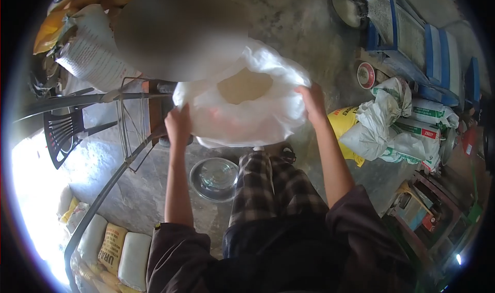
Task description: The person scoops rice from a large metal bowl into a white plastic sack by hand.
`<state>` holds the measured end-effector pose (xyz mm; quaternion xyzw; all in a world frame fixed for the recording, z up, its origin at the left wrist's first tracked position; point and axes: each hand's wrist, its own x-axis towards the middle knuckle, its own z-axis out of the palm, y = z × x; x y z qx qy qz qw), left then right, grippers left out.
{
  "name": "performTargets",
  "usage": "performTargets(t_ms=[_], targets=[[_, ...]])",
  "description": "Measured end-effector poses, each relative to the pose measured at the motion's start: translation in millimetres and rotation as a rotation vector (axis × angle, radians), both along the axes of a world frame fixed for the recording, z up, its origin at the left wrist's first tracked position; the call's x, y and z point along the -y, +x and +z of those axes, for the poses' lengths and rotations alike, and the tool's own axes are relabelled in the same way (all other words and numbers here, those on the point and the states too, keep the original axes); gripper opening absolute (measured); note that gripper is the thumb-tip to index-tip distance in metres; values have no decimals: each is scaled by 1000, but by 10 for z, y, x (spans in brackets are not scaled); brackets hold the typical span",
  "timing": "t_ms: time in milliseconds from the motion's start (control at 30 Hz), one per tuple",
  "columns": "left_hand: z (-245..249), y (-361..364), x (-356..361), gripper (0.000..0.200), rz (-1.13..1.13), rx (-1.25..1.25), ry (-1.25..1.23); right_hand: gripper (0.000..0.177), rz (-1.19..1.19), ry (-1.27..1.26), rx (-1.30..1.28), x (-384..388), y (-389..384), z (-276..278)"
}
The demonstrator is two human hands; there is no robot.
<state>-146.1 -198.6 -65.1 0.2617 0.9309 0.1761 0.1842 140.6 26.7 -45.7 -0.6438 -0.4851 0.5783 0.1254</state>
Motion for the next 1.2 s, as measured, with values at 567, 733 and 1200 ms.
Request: performTargets(t_ms=[567, 733, 1200], targets=[[-54, 2002, -241, 31, -788, 362, 7, 86, 853, 514, 641, 67, -722, 184], [-355, 2502, 240, 8, -597, 17, 317, 37, 708, 481, 418, -188, -435, -390], [-582, 1793, 463, 96, 899, 223, 370, 42, 295, -340, -375, -527, 292, -1033]])
